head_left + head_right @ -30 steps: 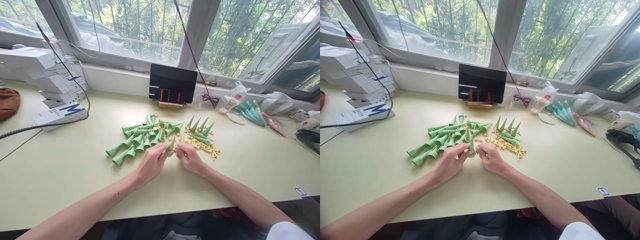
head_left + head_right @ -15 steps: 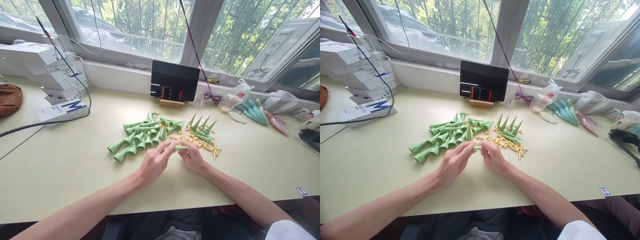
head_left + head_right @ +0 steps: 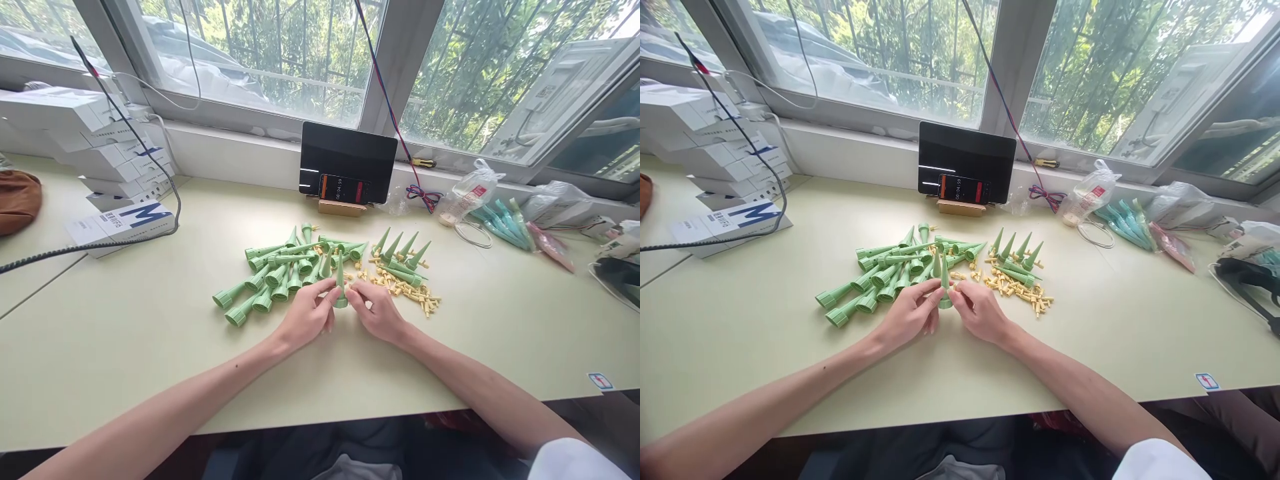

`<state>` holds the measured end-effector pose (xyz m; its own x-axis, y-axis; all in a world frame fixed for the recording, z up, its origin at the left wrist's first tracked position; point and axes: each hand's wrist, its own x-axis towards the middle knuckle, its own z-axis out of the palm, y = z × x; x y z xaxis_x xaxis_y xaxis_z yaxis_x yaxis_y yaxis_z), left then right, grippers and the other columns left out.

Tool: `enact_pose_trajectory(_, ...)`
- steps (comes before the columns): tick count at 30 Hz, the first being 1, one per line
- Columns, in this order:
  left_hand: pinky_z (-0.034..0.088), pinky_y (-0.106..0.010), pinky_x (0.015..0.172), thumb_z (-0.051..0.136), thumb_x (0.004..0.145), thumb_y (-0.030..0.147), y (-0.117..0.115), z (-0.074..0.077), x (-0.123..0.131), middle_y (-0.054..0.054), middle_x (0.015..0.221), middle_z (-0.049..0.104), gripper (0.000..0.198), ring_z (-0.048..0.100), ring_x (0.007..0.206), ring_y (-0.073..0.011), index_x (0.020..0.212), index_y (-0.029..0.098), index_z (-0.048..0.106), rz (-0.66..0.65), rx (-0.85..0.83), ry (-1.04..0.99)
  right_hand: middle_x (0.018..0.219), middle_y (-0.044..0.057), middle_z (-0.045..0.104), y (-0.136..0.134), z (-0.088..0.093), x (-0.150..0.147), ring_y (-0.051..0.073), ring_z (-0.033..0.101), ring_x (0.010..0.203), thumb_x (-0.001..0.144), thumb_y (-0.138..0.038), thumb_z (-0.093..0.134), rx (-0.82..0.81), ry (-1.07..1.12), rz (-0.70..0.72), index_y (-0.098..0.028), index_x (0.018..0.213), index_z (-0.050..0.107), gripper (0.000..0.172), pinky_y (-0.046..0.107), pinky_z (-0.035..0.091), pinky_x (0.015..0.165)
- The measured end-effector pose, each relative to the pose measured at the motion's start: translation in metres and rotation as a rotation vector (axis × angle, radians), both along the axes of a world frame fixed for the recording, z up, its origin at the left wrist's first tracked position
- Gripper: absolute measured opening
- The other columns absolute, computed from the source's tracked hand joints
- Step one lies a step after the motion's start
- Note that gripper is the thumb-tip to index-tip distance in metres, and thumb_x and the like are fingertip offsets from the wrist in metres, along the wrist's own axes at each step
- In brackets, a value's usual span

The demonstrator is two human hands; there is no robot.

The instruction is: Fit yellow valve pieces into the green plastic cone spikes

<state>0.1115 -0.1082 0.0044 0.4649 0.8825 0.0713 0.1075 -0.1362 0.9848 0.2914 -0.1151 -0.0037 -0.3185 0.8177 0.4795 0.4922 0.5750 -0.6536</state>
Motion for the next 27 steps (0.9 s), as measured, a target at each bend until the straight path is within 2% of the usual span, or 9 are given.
enact_pose_trajectory(8,0.033,-0.018,0.039,0.046,0.096,0.052,0.008,-0.003,-0.003,0.004,0.046,0.052,0.039,0.045,0.036,-0.0085,0.091,0.015,0.056,-0.187,-0.179,-0.072,0.057,-0.006,0.037,-0.004,-0.004,-0.003,0.009,0.032,0.049,0.095,-0.024,0.048,0.082,-0.046,0.024,-0.021,0.068,0.034,0.031,0.022,0.027,0.048)
enact_pose_trajectory(15,0.036,-0.018,0.041,0.051,0.093,0.054,0.01,-0.003,-0.005,0.004,0.051,0.052,0.04,0.046,0.04,-0.0079,0.084,0.015,0.055,-0.26,-0.181,-0.094,0.059,-0.004,0.044,-0.008,-0.005,-0.005,0.009,0.032,0.049,0.094,-0.02,0.048,0.154,-0.102,0.068,-0.021,0.07,0.036,0.026,0.023,0.026,0.047)
enact_pose_trajectory(21,0.04,-0.02,0.044,0.049,0.095,0.051,0.013,-0.003,-0.008,0.0,0.061,0.057,0.039,0.052,0.046,-0.0093,0.089,0.014,0.057,-0.36,-0.175,-0.111,0.061,-0.004,0.045,-0.01,0.0,-0.005,0.009,0.033,0.051,0.092,-0.018,0.048,0.213,-0.165,0.088,-0.021,0.071,0.035,0.025,0.023,0.025,0.049)
enact_pose_trajectory(27,0.04,-0.02,0.045,0.047,0.096,0.051,0.015,-0.005,-0.011,0.001,0.055,0.056,0.04,0.052,0.045,-0.0098,0.085,0.013,0.056,-0.387,-0.162,-0.08,0.061,-0.005,0.044,-0.01,0.0,-0.004,0.009,0.034,0.052,0.091,-0.017,0.047,0.229,-0.216,0.091,-0.021,0.07,0.034,0.025,0.024,0.025,0.05)
